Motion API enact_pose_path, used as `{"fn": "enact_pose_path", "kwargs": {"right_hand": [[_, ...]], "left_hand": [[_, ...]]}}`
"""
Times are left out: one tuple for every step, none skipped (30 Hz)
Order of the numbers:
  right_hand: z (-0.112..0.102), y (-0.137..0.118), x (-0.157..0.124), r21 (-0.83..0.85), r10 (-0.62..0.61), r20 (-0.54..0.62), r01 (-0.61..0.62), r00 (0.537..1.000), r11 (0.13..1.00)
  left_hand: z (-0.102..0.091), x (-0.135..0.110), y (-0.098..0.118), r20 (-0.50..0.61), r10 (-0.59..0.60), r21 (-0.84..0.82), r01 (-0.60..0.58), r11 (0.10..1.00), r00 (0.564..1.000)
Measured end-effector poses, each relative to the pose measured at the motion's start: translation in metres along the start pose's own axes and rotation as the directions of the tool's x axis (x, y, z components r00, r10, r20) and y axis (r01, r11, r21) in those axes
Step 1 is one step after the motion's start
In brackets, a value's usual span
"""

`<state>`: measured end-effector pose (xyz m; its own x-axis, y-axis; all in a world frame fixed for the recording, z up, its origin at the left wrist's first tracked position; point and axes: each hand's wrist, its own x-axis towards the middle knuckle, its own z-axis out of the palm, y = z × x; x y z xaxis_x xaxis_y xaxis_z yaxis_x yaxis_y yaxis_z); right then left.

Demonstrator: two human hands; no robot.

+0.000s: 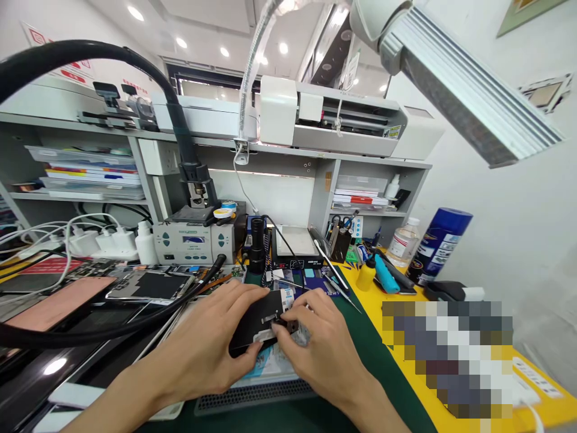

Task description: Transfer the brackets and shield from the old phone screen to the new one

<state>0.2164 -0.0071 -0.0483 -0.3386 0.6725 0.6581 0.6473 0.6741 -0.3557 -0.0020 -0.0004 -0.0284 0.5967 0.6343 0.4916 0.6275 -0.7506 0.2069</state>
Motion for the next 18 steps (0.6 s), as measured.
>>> {"fn": "enact_pose_path", "kwargs": {"right_hand": [[0.0005, 0.0000, 0.0000, 0.006, 0.002, -0.004, -0.002, 1.000, 1.000], [0.0009, 0.0001, -0.0001, 0.014, 0.004, -0.002, -0.004, 1.000, 1.000], [0.0011, 0.0003, -0.0003, 0.023, 0.009, 0.001, -0.009, 1.000, 1.000], [0.0012, 0.0005, -0.0005, 0.030, 0.016, 0.007, -0.017, 1.000, 0.999], [0.0012, 0.0007, -0.0007, 0.034, 0.026, 0.012, -0.026, 1.000, 0.999], [0.0011, 0.0009, -0.0008, 0.037, 0.035, 0.015, -0.035, 0.999, 0.999], [0.0010, 0.0012, -0.0009, 0.039, 0.044, 0.019, -0.044, 0.999, 0.998], [0.0010, 0.0016, -0.0010, 0.038, 0.050, 0.022, -0.051, 0.999, 0.998], [0.0011, 0.0020, -0.0011, 0.036, 0.053, 0.025, -0.053, 0.998, 0.998], [0.0013, 0.0025, -0.0011, 0.032, 0.051, 0.025, -0.052, 0.998, 0.998], [0.0017, 0.0030, -0.0011, 0.025, 0.046, 0.022, -0.047, 0.999, 0.999], [0.0020, 0.0036, -0.0011, 0.017, 0.039, 0.022, -0.039, 0.999, 0.999], [0.0023, 0.0041, -0.0011, 0.008, 0.030, 0.020, -0.030, 0.999, 1.000], [0.0024, 0.0044, -0.0012, -0.003, 0.019, 0.015, -0.019, 1.000, 1.000], [0.0024, 0.0046, -0.0013, -0.011, 0.009, 0.013, -0.009, 1.000, 1.000], [0.0022, 0.0045, -0.0016, -0.018, -0.005, 0.015, 0.006, 1.000, 1.000], [0.0017, 0.0041, -0.0020, -0.022, -0.026, 0.023, 0.027, 0.999, 0.999], [0.0012, 0.0035, -0.0024, -0.023, -0.054, 0.035, 0.055, 0.998, 0.998]], "left_hand": [[0.0001, 0.0001, 0.0003, -0.002, 0.001, 0.001, -0.001, 1.000, 1.000], [0.0002, 0.0002, 0.0006, -0.002, 0.004, 0.003, -0.004, 1.000, 1.000], [0.0002, 0.0005, 0.0007, 0.001, 0.005, 0.003, -0.005, 1.000, 1.000], [0.0002, 0.0008, 0.0008, 0.005, 0.003, 0.004, -0.004, 1.000, 1.000], [0.0003, 0.0011, 0.0008, 0.005, 0.003, 0.005, -0.003, 1.000, 1.000], [0.0004, 0.0013, 0.0008, 0.005, 0.003, 0.006, -0.003, 1.000, 1.000], [0.0005, 0.0014, 0.0008, 0.005, 0.003, 0.007, -0.003, 1.000, 1.000], [0.0007, 0.0016, 0.0008, 0.004, 0.003, 0.009, -0.003, 1.000, 1.000], [0.0009, 0.0017, 0.0008, 0.004, 0.003, 0.010, -0.003, 1.000, 1.000], [0.0012, 0.0018, 0.0006, 0.004, 0.005, 0.010, -0.005, 1.000, 1.000], [0.0016, 0.0019, 0.0004, 0.003, 0.006, 0.011, -0.006, 1.000, 1.000], [0.0020, 0.0020, 0.0000, 0.001, 0.005, 0.011, -0.005, 1.000, 1.000], [0.0024, 0.0021, -0.0003, -0.002, 0.004, 0.012, -0.004, 1.000, 1.000], [0.0028, 0.0022, -0.0007, -0.005, 0.006, 0.013, -0.006, 1.000, 1.000], [0.0032, 0.0022, -0.0010, -0.006, 0.005, 0.016, -0.005, 1.000, 1.000], [0.0034, 0.0020, -0.0012, -0.004, 0.006, 0.018, -0.006, 1.000, 1.000], [0.0036, 0.0018, -0.0012, -0.002, 0.006, 0.019, -0.006, 1.000, 1.000], [0.0035, 0.0016, -0.0010, -0.001, 0.006, 0.020, -0.006, 1.000, 1.000]]}}
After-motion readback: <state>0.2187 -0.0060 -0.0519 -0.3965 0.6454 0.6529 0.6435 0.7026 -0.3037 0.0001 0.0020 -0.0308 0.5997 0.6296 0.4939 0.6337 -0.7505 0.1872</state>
